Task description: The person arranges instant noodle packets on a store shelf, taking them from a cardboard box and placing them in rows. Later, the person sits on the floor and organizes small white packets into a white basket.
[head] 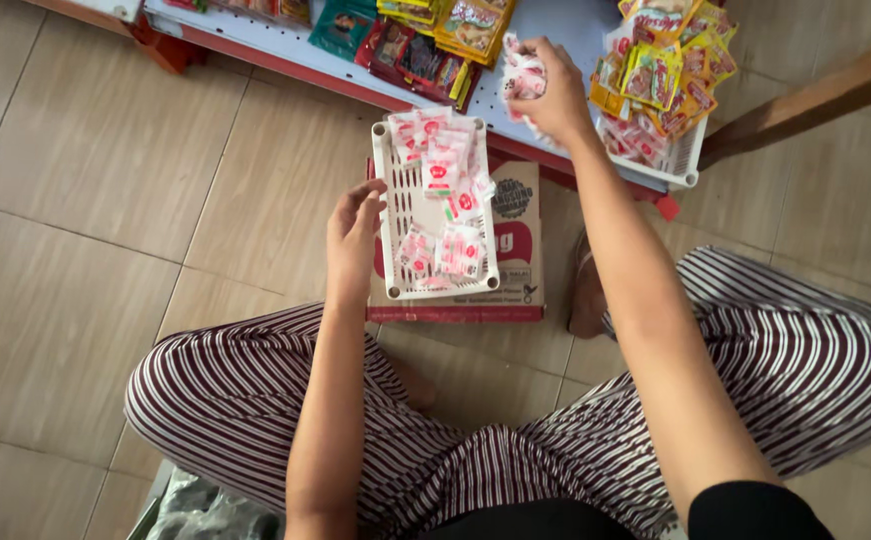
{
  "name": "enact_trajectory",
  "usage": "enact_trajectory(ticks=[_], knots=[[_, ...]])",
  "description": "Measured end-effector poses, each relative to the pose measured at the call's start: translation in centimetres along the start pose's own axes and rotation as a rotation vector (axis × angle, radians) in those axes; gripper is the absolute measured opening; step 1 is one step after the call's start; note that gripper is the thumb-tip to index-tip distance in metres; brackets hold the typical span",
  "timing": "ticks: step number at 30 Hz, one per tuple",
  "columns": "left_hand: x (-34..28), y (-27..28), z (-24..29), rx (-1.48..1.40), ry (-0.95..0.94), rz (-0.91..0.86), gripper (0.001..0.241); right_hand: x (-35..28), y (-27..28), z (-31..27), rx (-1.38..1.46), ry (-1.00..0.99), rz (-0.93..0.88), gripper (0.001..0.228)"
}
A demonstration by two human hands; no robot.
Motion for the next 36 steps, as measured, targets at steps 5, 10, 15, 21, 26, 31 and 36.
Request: enact_trajectory(ticks=[5,10,15,21,26,31,36], knots=[[0.9,-0.7,-1.2,0.050,-0.019,0.019,0.030,1.2,-0.6,4.7,-0.281,-0.121,-0.224,0.073],[1.2,-0.9,-2.1,0.104,-0.027,0.010,0.031,-0.6,-1.3,4.3,-0.384,-0.061,-0.125,0.078],[1.6,-0.8,-2.9,0.085,-0.061,0.006,0.033,-4.6,-0.5,1.0,-0.079,-0.091,0.166,0.070],[1.7,-1.1,-4.1,0.042,-0.026,-0.046,0.035,-12.1,-3.5,-4.8,0.349,-0.629,-0.168,0.057],[1.0,-1.4,-4.2,0.129,-0.073,-0.100,0.033,-14.3,-8.4,-7.5,-0.143,-0.251,-0.487,0.078],[0.6,-1.8,-3.8,0.105,-0.063,-0.120,0.032,-17.3,-11.6,-9.4,-0.347,-0.243,-0.453,0.089],[0.7,-1.6,-3.6,0.025,-0.099,-0.128,0.032,-16.9,-11.7,-8.5,-0.249,-0.278,-0.493,0.061]])
Point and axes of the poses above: each hand's wrist, its own x-axis towards the middle knuckle, its own y-axis out of the back of the hand, z = x × y, the point moved 1 cm from there along x, towards the middle knuckle, and after that the axes turned 15 degrees about x, right-handed, at the moved point
